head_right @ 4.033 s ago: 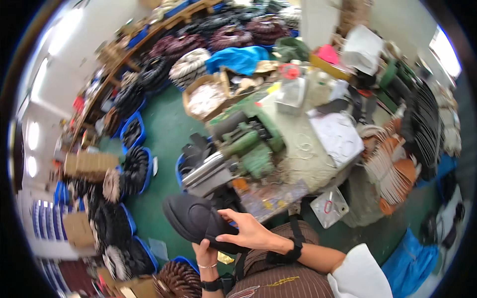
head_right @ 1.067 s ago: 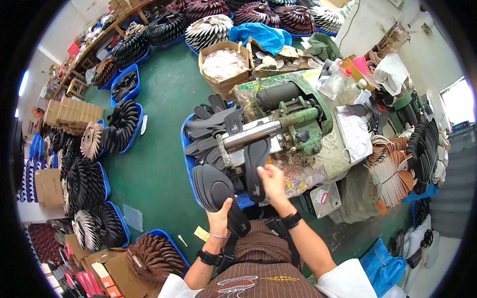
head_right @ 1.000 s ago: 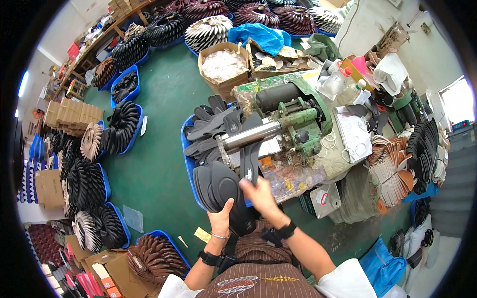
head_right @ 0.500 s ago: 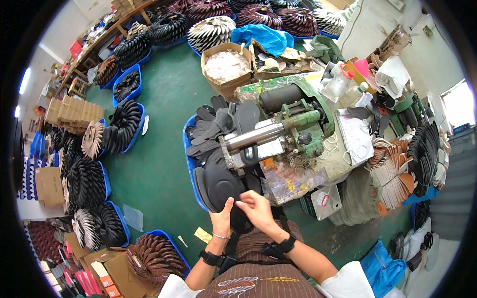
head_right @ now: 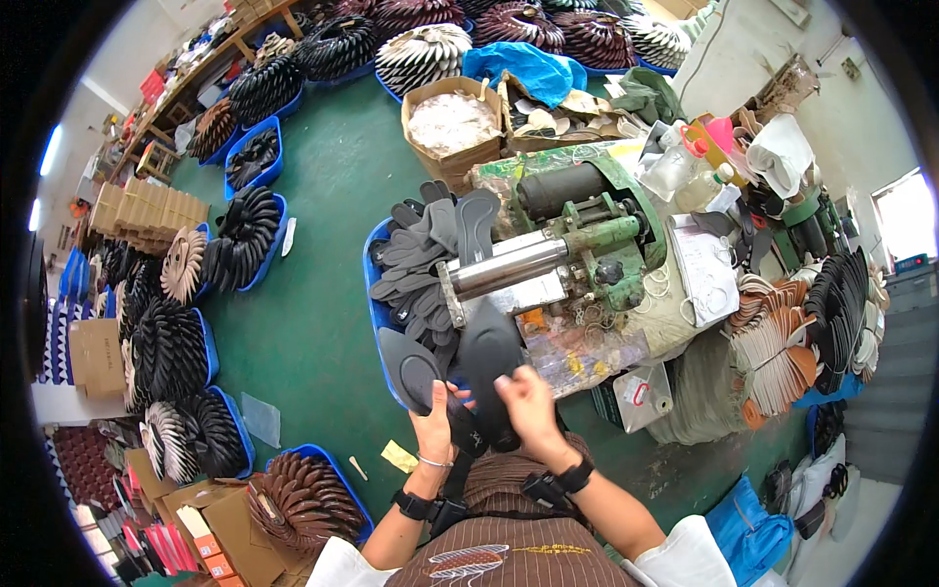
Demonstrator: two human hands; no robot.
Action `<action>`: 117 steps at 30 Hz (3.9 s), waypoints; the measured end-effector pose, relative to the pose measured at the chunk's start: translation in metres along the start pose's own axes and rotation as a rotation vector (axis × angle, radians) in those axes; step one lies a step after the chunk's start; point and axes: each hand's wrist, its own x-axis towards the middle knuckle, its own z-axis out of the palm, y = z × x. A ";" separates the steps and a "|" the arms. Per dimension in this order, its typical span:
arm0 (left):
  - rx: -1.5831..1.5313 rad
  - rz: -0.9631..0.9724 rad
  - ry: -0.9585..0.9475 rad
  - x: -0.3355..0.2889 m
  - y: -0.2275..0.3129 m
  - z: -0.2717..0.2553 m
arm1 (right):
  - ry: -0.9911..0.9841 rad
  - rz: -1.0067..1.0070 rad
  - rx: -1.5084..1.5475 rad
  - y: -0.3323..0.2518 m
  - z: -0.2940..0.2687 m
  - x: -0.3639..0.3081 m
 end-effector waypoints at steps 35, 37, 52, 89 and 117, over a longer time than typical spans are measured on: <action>0.840 0.122 0.076 0.102 0.064 -0.097 | 0.595 -0.202 -0.293 0.091 -0.224 0.103; 0.973 0.234 -0.077 0.146 0.072 -0.085 | 0.313 -0.216 -0.253 0.076 -0.126 0.071; 1.673 0.044 -0.885 0.449 -0.033 0.024 | 0.352 -0.137 -1.048 0.129 0.080 0.185; 1.698 0.000 -0.716 0.384 -0.075 -0.189 | 0.581 -0.413 -0.387 0.045 0.159 0.262; 0.613 -0.748 -0.328 0.387 -0.030 -0.254 | 0.653 0.524 0.653 0.380 0.031 -0.001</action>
